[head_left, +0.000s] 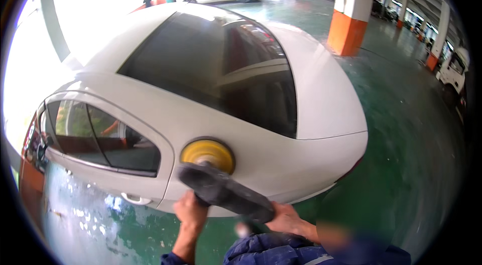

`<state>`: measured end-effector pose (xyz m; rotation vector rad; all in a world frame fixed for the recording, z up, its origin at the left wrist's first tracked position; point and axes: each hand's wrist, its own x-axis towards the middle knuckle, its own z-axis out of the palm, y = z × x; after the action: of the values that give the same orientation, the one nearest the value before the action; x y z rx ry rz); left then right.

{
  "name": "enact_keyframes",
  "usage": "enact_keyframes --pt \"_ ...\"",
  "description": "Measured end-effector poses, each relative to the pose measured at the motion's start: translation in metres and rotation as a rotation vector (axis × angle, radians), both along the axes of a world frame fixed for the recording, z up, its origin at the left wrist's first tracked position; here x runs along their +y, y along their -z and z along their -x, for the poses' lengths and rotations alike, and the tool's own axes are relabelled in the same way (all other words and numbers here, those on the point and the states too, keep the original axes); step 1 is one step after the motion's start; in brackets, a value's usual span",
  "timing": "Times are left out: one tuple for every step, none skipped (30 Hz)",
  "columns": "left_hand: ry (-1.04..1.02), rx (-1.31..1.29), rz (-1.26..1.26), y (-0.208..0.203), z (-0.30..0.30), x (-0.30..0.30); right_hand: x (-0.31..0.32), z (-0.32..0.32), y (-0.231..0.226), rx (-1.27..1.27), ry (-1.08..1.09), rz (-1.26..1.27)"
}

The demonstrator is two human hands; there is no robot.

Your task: The person uses a rotary polisher with a yellow pad to buff the exterior of a white car. They systematically move the tool across the rear quarter panel, trunk, and rear bumper, applying pressure to smooth the paint surface.

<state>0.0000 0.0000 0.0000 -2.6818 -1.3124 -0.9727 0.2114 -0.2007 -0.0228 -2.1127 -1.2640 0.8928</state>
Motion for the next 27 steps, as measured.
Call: enact_keyframes --pt "0.054 0.061 -0.016 -0.003 0.0 -0.013 -0.009 0.002 0.012 0.016 0.018 0.001" --pt "0.103 0.048 -0.021 0.0 -0.004 -0.025 -0.025 0.002 0.024 0.078 0.048 -0.041" --pt "0.142 -0.165 0.204 0.063 -0.045 -0.081 -0.052 -0.02 0.029 0.007 0.03 0.047" --pt "0.191 -0.239 0.278 0.072 -0.066 -0.096 -0.106 -0.057 -0.001 -0.121 0.076 0.172" --pt "0.248 -0.201 0.255 0.068 -0.055 -0.076 -0.098 -0.046 0.017 -0.086 0.085 0.083" --pt "0.249 -0.062 0.178 0.053 -0.01 -0.038 -0.076 -0.022 0.029 -0.019 0.101 -0.001" --pt "0.216 -0.049 0.147 0.047 -0.003 -0.028 -0.051 0.003 0.038 0.027 0.101 -0.061" --pt "0.189 -0.037 0.118 0.034 0.004 -0.015 -0.033 0.014 0.033 0.002 0.107 -0.076" --pt "0.147 -0.024 0.106 0.027 0.015 -0.006 -0.017 0.025 0.027 -0.018 0.1 -0.073" --pt "0.123 -0.048 0.064 0.02 0.023 0.007 -0.003 0.031 0.021 -0.026 0.081 -0.107" --pt "0.069 0.007 0.089 0.008 0.029 0.018 0.01 0.037 0.015 -0.034 0.066 -0.14" --pt "0.066 -0.027 0.035 -0.011 0.031 0.033 0.026 0.042 0.007 -0.046 0.053 -0.182" --pt "0.067 -0.062 -0.018 -0.028 0.032 0.049 0.04 0.046 -0.003 -0.054 0.041 -0.182" --pt "0.027 -0.062 -0.056 -0.043 0.037 0.066 0.057 0.05 -0.016 -0.061 0.028 -0.195" --pt "-0.013 -0.055 -0.087 -0.055 0.043 0.083 0.074 0.055 -0.031 -0.06 0.014 -0.203" --pt "-0.014 -0.066 -0.117 -0.068 0.05 0.102 0.093 0.059 -0.053 -0.004 -0.008 -0.116" --pt "-0.056 -0.041 -0.129 -0.082 0.064 0.12 0.115 0.067 -0.075 0.022 -0.055 -0.097" --pt "-0.095 -0.028 -0.126 -0.094 0.077 0.136 0.134 0.075 -0.098 0.036 -0.098 -0.064" --pt "-0.115 -0.039 -0.116 -0.103 0.082 0.151 0.149 0.078 -0.12 0.027 -0.121 -0.025" --pt "-0.164 -0.068 -0.096 -0.114 0.086 0.165 0.167 0.082 -0.133 -0.012 -0.173 -0.011" --pt "-0.217 -0.088 -0.088 -0.129 0.093 0.181 0.187 0.087 -0.143 -0.042 -0.229 -0.007" --pt "-0.26 -0.09 -0.111 -0.137 0.104 0.206 0.204 0.092 -0.154 -0.06 -0.282 -0.086" --pt "-0.314 -0.079 -0.129 -0.145 0.117 0.227 0.222 0.099 -0.163 -0.066 -0.347 -0.16" --pt "-0.333 -0.076 -0.168 -0.162 0.115 0.234 0.243 0.1 -0.171 -0.057 -0.379 -0.14" --pt "-0.35 -0.068 -0.201 -0.176 0.113 0.242 0.264 0.1 -0.18 -0.043 -0.41 -0.115" --pt "-0.385 -0.053 -0.201 -0.183 0.134 0.271 0.275 0.105 -0.206 -0.02 -0.456 -0.125" --pt "-0.421 -0.038 -0.207 -0.192 0.149 0.296 0.281 0.11 -0.23 0.002 -0.503 -0.141"
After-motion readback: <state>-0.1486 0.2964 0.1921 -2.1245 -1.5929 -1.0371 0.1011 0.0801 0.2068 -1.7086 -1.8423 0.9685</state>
